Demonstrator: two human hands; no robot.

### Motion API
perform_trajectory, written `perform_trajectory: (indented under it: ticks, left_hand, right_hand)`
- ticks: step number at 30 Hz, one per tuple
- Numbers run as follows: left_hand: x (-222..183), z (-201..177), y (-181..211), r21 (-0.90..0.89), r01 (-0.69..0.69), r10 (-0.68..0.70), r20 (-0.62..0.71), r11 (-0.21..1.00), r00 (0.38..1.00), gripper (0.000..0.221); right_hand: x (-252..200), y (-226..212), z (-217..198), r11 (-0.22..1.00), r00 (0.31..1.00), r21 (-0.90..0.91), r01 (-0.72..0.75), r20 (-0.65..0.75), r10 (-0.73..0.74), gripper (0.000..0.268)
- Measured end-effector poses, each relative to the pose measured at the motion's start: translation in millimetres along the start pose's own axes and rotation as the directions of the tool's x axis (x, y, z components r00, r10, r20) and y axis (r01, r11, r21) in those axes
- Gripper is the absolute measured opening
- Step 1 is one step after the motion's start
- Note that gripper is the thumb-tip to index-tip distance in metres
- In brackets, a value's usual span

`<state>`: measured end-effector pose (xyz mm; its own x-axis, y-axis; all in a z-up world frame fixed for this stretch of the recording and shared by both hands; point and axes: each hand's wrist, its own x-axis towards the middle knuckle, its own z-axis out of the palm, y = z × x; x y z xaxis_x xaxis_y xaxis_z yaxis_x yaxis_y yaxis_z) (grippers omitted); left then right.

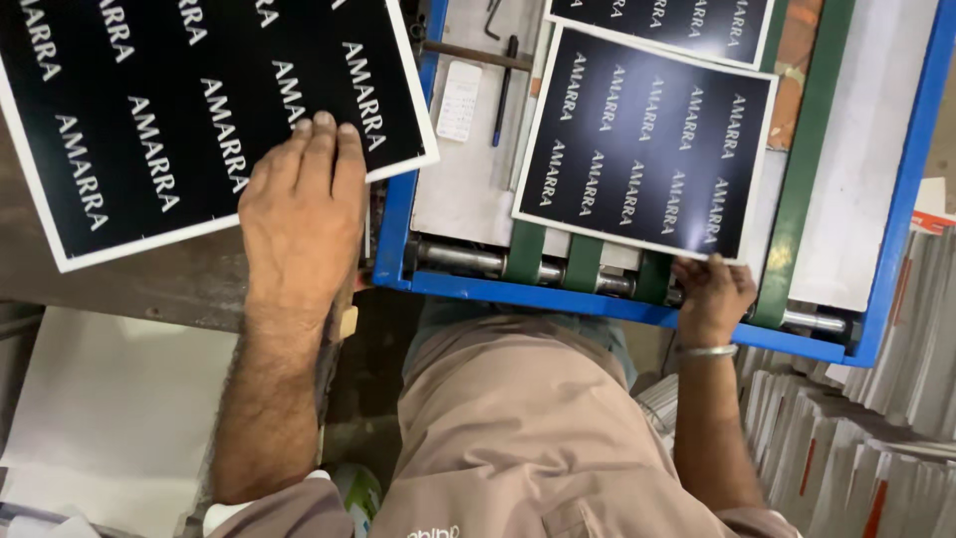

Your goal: The person sorts printed sheets from a stack and places them onto a conveyor belt machine by hand.

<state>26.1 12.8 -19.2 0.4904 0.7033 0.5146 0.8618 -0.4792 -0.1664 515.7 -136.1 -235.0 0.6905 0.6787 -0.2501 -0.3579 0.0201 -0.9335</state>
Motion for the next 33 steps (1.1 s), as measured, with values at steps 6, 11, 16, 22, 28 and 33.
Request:
perform_trajectory:
  ticks: [6,11,16,22,28,33]
  left_hand:
    - [3.1,-7.3,3.9,-0.071,0.017,-0.017,0.003,0.997,1.0,0.024]
    - [5.0,-9.3,4.2,-0.086,0.027,-0.027,-0.003,0.996,1.0,0.029]
    - [5.4,-10.7,6.8,-0.104,0.052,-0.053,-0.004,0.993,0.999,0.03]
    - [3.6,-5.3,7.2,-0.107,0.066,-0.069,-0.024,0.992,0.997,0.027]
    - [3.9,-6.2,8.8,-0.15,0.09,-0.089,0.013,0.985,0.996,0.035]
    - [6.3,-22.0,-8.2,-0.323,0.09,-0.058,0.109,0.942,0.992,0.05]
  right_hand:
    - [-8.0,6.2,7.4,1.0,1.0,-0.002,-0.027,-0.005,0.027,0.007]
    - [29.1,-0.7,31.7,0.997,0.999,0.055,-0.052,0.01,0.051,0.011]
    - [59.3,-4.3,57.1,0.994,0.996,0.081,-0.076,0.06,0.072,0.014]
    - [89.0,-4.1,80.5,0.99,0.991,0.099,-0.105,0.087,0.097,0.018]
    - [101.7,-3.0,83.6,0.964,0.969,0.134,-0.231,0.124,0.214,0.027]
    - [63.9,-16.2,93.9,0.985,0.975,0.029,-0.172,0.148,0.166,0.027]
